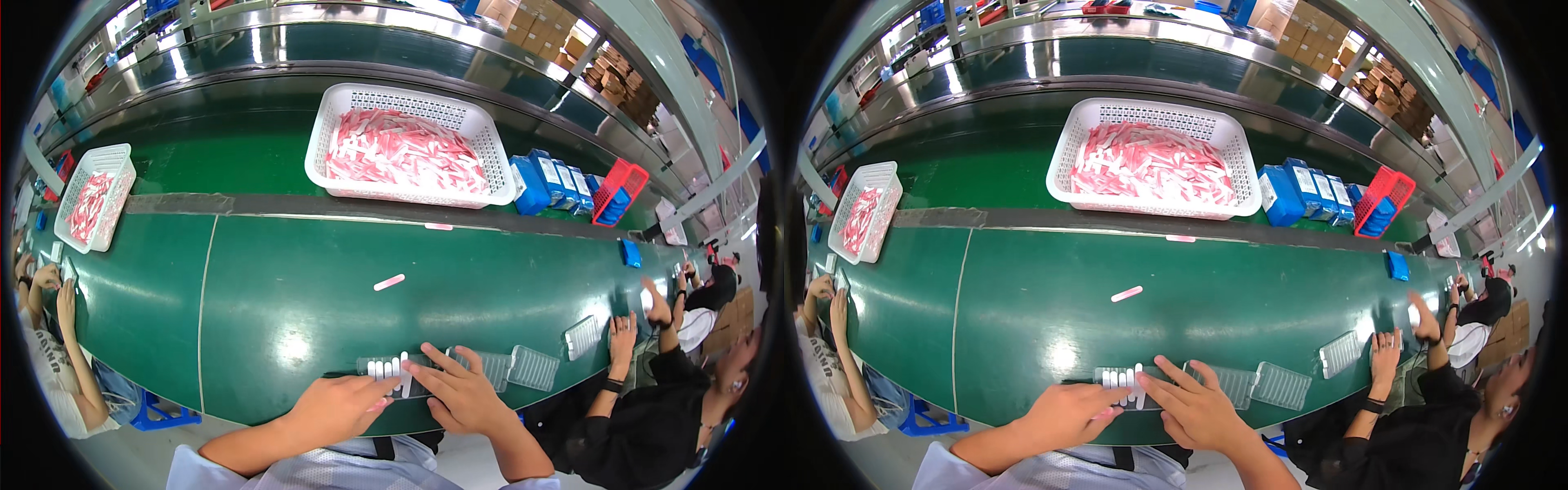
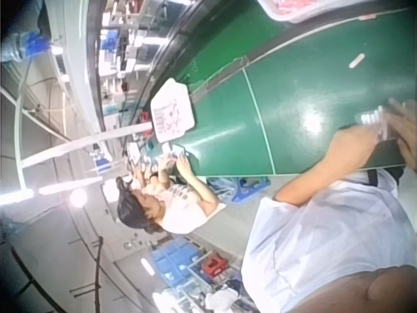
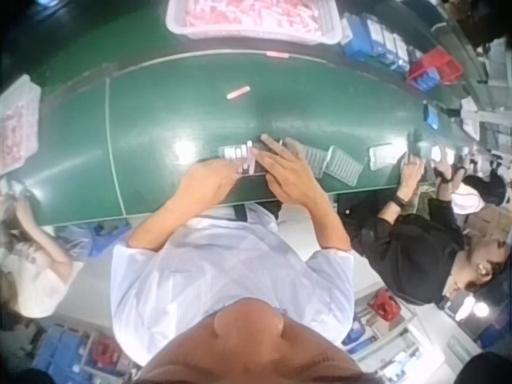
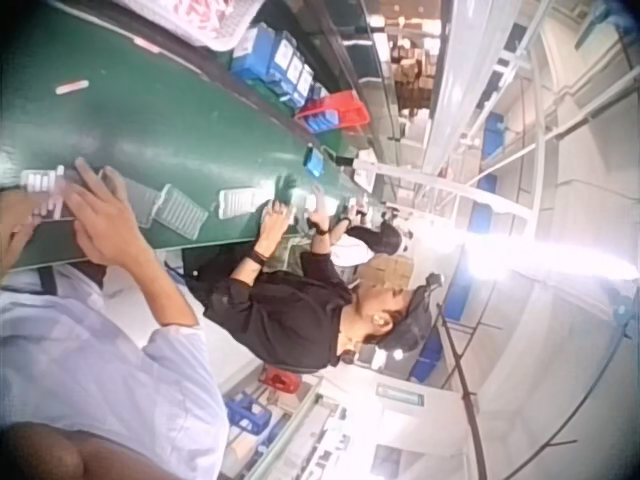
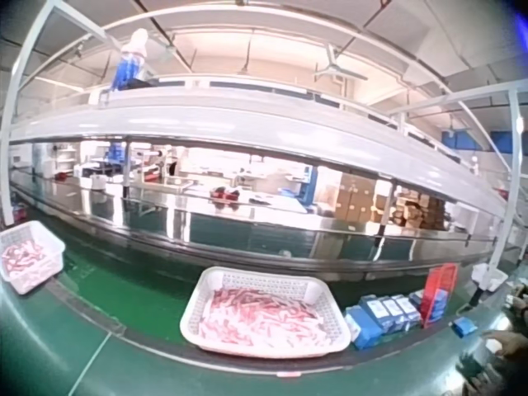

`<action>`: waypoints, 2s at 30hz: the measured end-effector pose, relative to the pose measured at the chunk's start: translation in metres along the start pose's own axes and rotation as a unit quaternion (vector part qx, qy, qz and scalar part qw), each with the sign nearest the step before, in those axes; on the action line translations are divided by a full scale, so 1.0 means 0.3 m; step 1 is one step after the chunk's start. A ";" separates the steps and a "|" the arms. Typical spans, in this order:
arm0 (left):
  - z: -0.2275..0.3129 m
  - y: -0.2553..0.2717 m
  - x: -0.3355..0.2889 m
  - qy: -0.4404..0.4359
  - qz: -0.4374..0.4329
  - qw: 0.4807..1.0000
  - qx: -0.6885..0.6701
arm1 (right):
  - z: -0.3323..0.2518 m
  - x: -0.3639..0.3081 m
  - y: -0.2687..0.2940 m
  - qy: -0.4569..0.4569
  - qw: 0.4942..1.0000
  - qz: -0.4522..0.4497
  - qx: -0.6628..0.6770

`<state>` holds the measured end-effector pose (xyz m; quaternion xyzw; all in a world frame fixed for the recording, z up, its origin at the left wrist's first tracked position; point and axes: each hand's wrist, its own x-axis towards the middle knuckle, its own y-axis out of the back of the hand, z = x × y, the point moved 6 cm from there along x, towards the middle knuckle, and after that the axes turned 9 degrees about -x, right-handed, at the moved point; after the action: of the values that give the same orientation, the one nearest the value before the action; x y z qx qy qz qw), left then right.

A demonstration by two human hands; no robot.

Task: The person sorts small pink components by hand, taking them from a pile and placing them individually into clear plastic compartment trays.

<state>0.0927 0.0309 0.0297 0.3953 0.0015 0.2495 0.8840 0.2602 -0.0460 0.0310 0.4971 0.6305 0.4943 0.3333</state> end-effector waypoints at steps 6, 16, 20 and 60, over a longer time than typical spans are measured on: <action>-0.050 0.066 -0.054 0.142 0.102 0.941 -0.288 | 0.011 0.002 -0.005 -0.001 0.997 -0.014 0.074; -0.023 0.001 -0.032 0.026 0.029 0.999 -0.025 | -0.031 -0.005 0.039 0.047 0.991 0.121 -0.019; -0.014 -0.044 -0.019 -0.021 -0.030 0.994 0.102 | -0.025 0.007 -0.003 0.000 0.994 0.072 -0.077; -0.066 -0.097 -0.104 0.337 -0.039 0.453 -0.824 | -0.034 -0.015 0.096 -0.021 0.967 0.187 0.172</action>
<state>0.0743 0.0144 -0.0102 -0.6337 0.1083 0.2125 0.7359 0.2608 -0.0527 0.0611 0.6662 0.5949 0.4210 0.1580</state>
